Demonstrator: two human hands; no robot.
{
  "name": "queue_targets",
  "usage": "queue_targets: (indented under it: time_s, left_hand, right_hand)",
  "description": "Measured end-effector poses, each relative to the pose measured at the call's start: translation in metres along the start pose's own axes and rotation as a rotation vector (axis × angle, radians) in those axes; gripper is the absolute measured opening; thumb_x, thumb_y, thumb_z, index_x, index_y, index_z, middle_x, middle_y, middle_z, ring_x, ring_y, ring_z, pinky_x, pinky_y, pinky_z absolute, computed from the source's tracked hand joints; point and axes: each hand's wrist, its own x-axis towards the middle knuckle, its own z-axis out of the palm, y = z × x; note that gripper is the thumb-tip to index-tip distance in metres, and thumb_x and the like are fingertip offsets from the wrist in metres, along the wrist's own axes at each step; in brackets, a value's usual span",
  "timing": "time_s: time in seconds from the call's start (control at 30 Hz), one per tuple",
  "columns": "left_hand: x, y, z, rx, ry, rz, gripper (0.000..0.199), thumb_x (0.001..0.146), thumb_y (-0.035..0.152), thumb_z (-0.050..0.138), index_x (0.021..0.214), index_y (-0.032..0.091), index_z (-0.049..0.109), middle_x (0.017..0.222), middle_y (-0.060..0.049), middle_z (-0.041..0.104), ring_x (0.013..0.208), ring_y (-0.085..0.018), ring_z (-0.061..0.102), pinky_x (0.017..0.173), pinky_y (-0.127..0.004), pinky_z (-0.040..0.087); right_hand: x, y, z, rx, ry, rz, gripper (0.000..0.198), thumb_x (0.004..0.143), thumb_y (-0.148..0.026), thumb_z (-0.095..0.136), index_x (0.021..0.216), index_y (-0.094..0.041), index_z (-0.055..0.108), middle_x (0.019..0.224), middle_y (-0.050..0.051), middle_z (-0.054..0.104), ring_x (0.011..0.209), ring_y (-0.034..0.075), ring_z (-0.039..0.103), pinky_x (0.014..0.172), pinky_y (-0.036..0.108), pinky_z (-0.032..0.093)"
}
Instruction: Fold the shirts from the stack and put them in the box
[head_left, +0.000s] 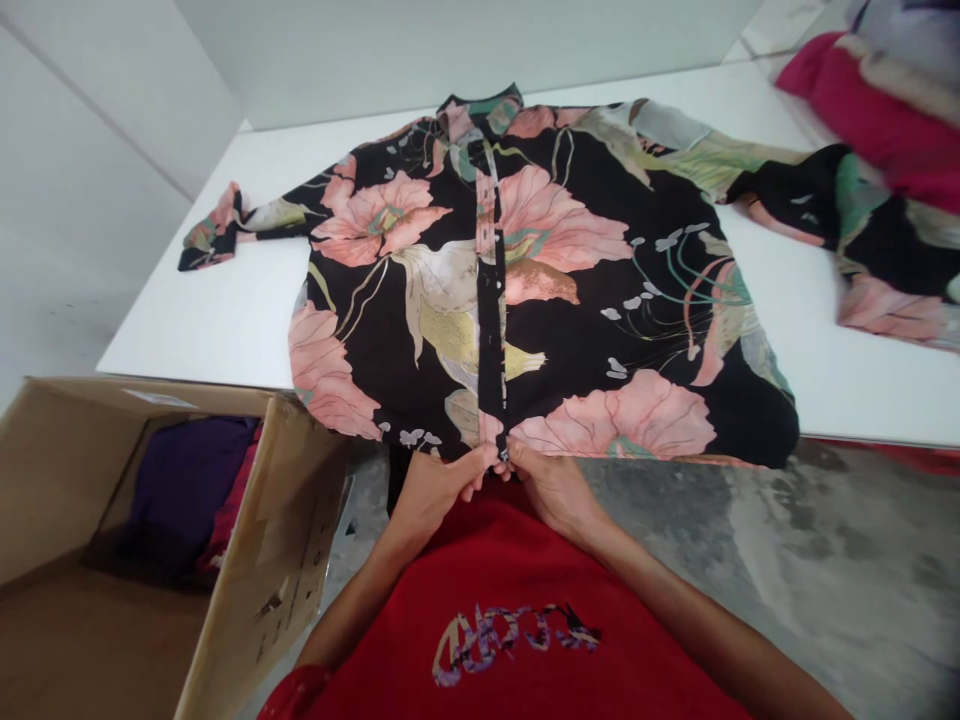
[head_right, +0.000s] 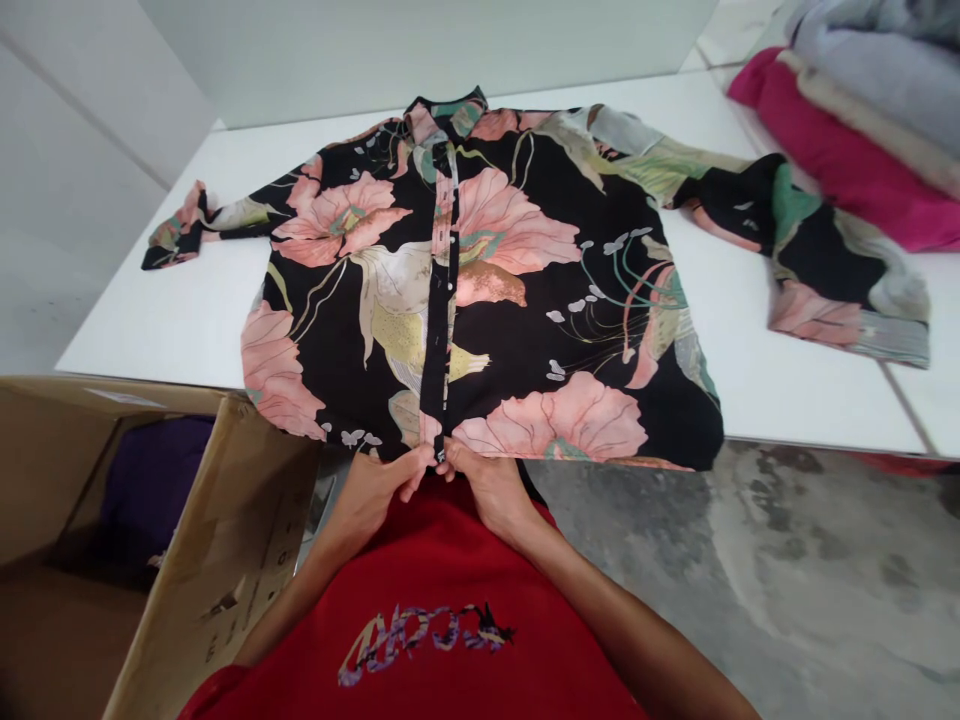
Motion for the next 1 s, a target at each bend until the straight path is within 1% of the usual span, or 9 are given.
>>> queue_targets:
  time_s: [0.13, 0.27, 0.37, 0.47, 0.53, 0.7, 0.87, 0.93, 1.0]
  left_hand:
    - [0.001, 0.003, 0.001, 0.053, 0.032, -0.056, 0.044, 0.079, 0.043, 0.069, 0.046, 0.024, 0.047, 0.048, 0.003, 0.046, 0.049, -0.012, 0.042, 0.056, -0.029, 0.035]
    - [0.003, 0.006, 0.000, 0.112, 0.036, -0.058, 0.040, 0.077, 0.038, 0.066, 0.048, 0.023, 0.043, 0.051, 0.003, 0.046, 0.053, -0.011, 0.044, 0.058, -0.027, 0.036]
    - [0.004, 0.003, -0.002, 0.125, 0.021, -0.077, 0.039, 0.077, 0.039, 0.065, 0.049, 0.023, 0.042, 0.053, 0.003, 0.046, 0.054, -0.011, 0.044, 0.059, -0.027, 0.036]
    - [0.006, -0.005, -0.004, 0.132, 0.054, -0.127, 0.039, 0.076, 0.042, 0.067, 0.052, 0.023, 0.044, 0.054, 0.003, 0.047, 0.055, -0.011, 0.044, 0.058, -0.027, 0.036]
    - [0.007, -0.011, -0.006, 0.117, 0.055, -0.145, 0.037, 0.075, 0.045, 0.070, 0.056, 0.022, 0.048, 0.057, 0.002, 0.050, 0.057, -0.012, 0.046, 0.059, -0.027, 0.037]
    - [0.011, -0.020, -0.010, 0.012, -0.031, -0.107, 0.042, 0.075, 0.054, 0.075, 0.064, 0.019, 0.053, 0.060, 0.002, 0.052, 0.058, -0.012, 0.046, 0.061, -0.027, 0.038]
    - [0.013, -0.020, -0.008, -0.080, -0.025, -0.070, 0.049, 0.073, 0.061, 0.080, 0.067, 0.018, 0.057, 0.062, 0.002, 0.053, 0.058, -0.011, 0.044, 0.060, -0.026, 0.036]
    - [0.014, -0.021, -0.007, -0.109, -0.037, -0.070, 0.052, 0.072, 0.064, 0.080, 0.067, 0.018, 0.057, 0.060, 0.002, 0.053, 0.057, -0.011, 0.045, 0.060, -0.026, 0.037]
    - [0.015, -0.023, -0.007, -0.116, -0.052, -0.076, 0.056, 0.073, 0.067, 0.079, 0.061, 0.018, 0.057, 0.057, 0.001, 0.052, 0.056, -0.011, 0.046, 0.061, -0.027, 0.037]
  right_hand:
    - [0.001, -0.001, -0.002, -0.040, -0.041, -0.009, 0.043, 0.065, -0.063, 0.085, 0.059, -0.025, 0.066, 0.063, 0.002, 0.062, 0.062, 0.018, 0.055, 0.061, 0.033, 0.047]
    - [0.001, 0.003, -0.006, -0.047, -0.069, -0.019, 0.050, 0.067, -0.069, 0.083, 0.062, -0.022, 0.066, 0.068, 0.002, 0.064, 0.066, 0.017, 0.056, 0.067, 0.032, 0.049]
    - [0.001, 0.008, -0.009, -0.047, -0.069, -0.002, 0.052, 0.070, -0.072, 0.081, 0.066, -0.022, 0.067, 0.071, 0.003, 0.066, 0.070, 0.018, 0.059, 0.070, 0.032, 0.050]
    - [0.002, 0.010, -0.010, -0.076, -0.041, 0.015, 0.053, 0.069, -0.074, 0.081, 0.068, -0.022, 0.068, 0.071, 0.003, 0.067, 0.070, 0.018, 0.059, 0.073, 0.034, 0.050]
    - [0.002, 0.010, -0.009, -0.090, -0.027, 0.009, 0.056, 0.067, -0.076, 0.081, 0.065, -0.022, 0.066, 0.069, 0.003, 0.066, 0.069, 0.018, 0.059, 0.074, 0.034, 0.050]
    - [0.002, 0.004, -0.007, -0.172, -0.043, 0.015, 0.064, 0.065, -0.083, 0.078, 0.062, -0.021, 0.062, 0.068, 0.004, 0.065, 0.069, 0.018, 0.059, 0.075, 0.035, 0.051]
    - [0.003, 0.003, -0.006, -0.267, -0.016, -0.033, 0.067, 0.066, -0.086, 0.075, 0.058, -0.022, 0.058, 0.065, 0.004, 0.063, 0.068, 0.019, 0.058, 0.074, 0.034, 0.050]
    - [0.003, 0.003, -0.006, -0.273, -0.016, -0.053, 0.068, 0.067, -0.088, 0.073, 0.058, -0.022, 0.059, 0.065, 0.003, 0.062, 0.067, 0.019, 0.057, 0.073, 0.034, 0.049]
    - [0.004, 0.003, -0.005, -0.274, -0.031, -0.057, 0.068, 0.067, -0.089, 0.073, 0.059, -0.022, 0.060, 0.065, 0.003, 0.062, 0.067, 0.018, 0.057, 0.073, 0.034, 0.050]
